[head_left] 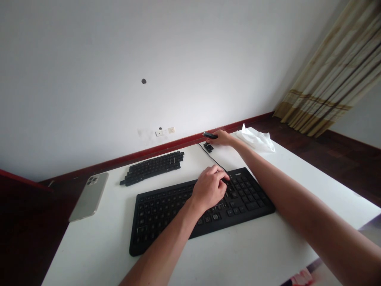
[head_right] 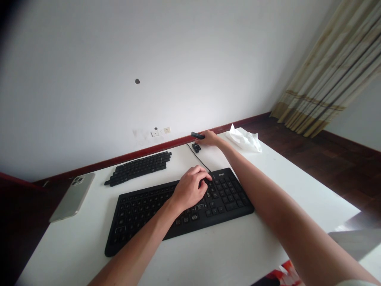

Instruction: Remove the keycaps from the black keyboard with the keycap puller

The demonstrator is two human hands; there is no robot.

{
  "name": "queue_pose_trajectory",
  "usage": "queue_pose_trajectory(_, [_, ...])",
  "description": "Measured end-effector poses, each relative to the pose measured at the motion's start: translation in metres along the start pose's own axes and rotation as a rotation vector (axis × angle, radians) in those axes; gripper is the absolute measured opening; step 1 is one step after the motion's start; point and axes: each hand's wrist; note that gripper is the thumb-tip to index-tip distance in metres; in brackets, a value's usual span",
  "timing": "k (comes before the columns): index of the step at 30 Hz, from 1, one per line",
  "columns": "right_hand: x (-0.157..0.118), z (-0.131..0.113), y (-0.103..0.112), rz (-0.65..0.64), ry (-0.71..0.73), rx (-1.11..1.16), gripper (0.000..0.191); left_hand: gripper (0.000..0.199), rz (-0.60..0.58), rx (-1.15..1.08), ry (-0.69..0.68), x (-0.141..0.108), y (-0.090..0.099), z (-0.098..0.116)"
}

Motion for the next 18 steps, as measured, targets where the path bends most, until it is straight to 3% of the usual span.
queue_pose_trajectory(7, [0.002,0.004,0.000,-0.012,0.022,0.039,0.030,0.030,0.003,0.006,-0.005,0.000,0.001,0.000])
queue_pose_trajectory(12, [-0.002,0.005,0.006,-0.033,0.057,0.116,0.041,0.030,-0.009,0.005,-0.005,0.001,0.001,0.001])
queue_pose_trajectory(18, [-0.014,0.002,0.022,-0.203,0.117,0.192,0.039,0.030,-0.006,0.004,-0.001,-0.001,0.001,0.000])
Point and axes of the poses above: each hand's wrist, its own x-axis towards the middle knuckle, its own y-axis out of the back of the hand, z = x × y, and after that the axes turned 4 degrees about y, right-handed
